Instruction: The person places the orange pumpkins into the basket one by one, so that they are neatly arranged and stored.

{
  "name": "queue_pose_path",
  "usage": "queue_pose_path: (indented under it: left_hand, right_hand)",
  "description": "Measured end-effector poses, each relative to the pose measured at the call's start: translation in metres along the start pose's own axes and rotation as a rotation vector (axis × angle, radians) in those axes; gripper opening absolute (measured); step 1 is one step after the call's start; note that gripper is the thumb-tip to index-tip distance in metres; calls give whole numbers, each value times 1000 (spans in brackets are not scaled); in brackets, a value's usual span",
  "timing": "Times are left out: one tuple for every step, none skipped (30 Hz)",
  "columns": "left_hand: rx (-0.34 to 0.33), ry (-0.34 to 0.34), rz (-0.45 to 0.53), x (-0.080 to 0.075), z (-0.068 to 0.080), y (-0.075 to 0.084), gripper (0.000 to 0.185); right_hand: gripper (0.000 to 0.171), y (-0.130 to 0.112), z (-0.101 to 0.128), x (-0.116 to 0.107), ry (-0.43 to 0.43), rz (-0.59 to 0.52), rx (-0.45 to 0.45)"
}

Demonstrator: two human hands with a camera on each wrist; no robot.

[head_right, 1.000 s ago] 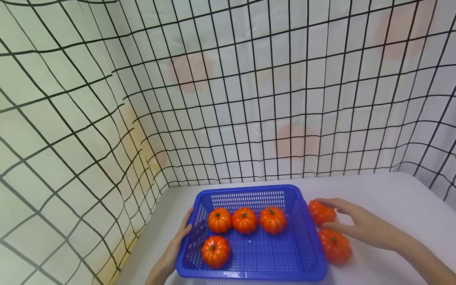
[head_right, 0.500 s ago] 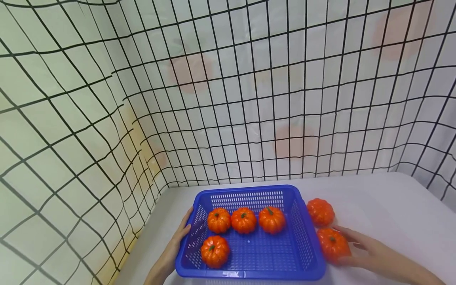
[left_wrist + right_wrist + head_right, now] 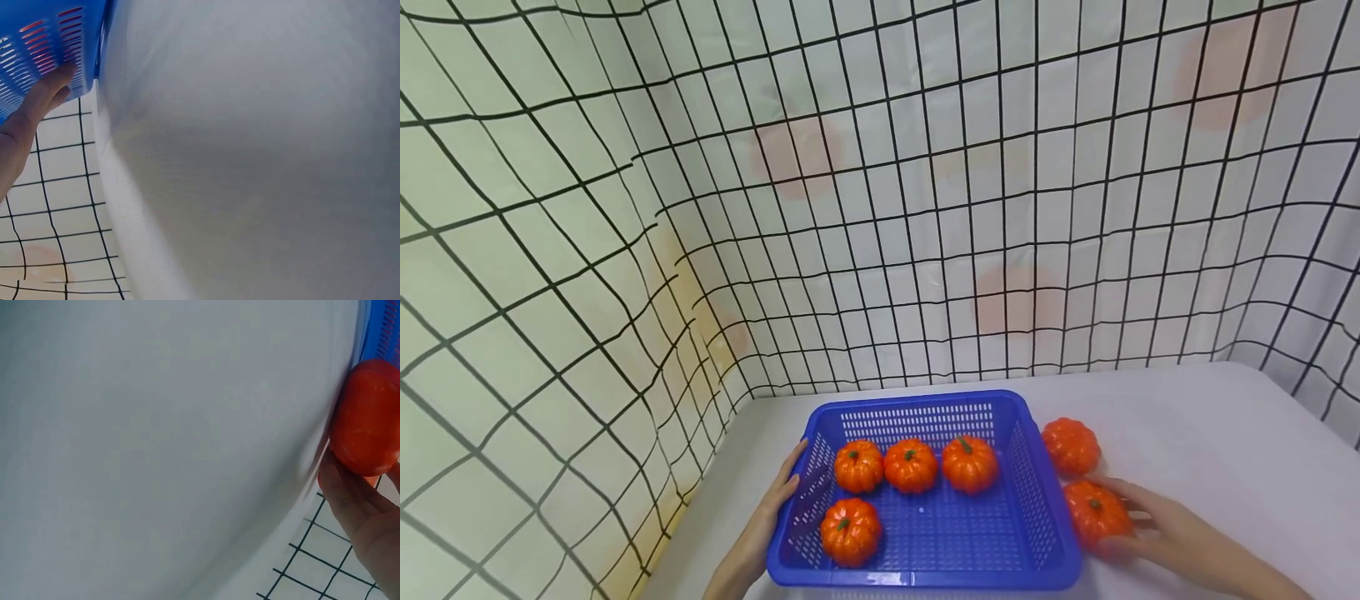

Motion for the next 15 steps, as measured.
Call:
queue_pose_path:
  left_hand:
    - [2,-2,-3,0,0,0,59]
    - [2,-3,-4,0,0,0,60]
    - [2,-6,-7,0,0,0,60]
    - [1,-6,-9,0,0,0,60]
    - [1,-6,-11,0,0,0,60]
    - [1,-6,-13,0,0,0,60]
    - [-1,-6,-16,0,0,0,60]
    - [-2,-7,-17,0,1,0,60]
    - [-2,-9,-17,0,1,0,60]
    - [-2,-9,-17,0,1,0,60]
    - [-3,-9,-17,0,1,0,60]
    - [-4,-10,-18,0,1,0,60]
    - [-5,-11,-17,0,1,0,60]
    - [-5,-11,-14,0,1,0,60]
    - [-5,-11,-14,1,1,0,60]
  right_hand:
    - [64,0,0,-1,-12,-14,13]
    - [64,0,1,-3,-22,-11,34]
    - [66,-1,1,-4,-34,-11,68]
    - [68,-2,1,-5,-41,-10,97]
    - [71,-3,0,-6,-46,-9,121]
    - [73,-4,0,-7,-48,-2,153]
    - [76,-4,0,-8,-47,13,174]
    - [77,-4,0,-8,-40,27,184]
    - [78,-4,0,-9,-35,32,191]
    - [78,-3,0,-9,-30,44,183]
    - [77,-1,0,-9,-25,54,177]
    - [77,0,1,-9,-20,67,171]
    - [76,1,0,-8,-17,71,159]
    - [75,2,-1,-7,-16,64,152]
    - [73,2,-1,-6,-13,60,146]
Point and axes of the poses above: each hand's wrist, its own z-axis away from the middle knuckle, its own x-axis out of the palm, y = z × x, the point moved 3 cm from there along -z, towards the middle knuckle, and after that the axes turned 10 degrees about -z, right-handed, at the moved point
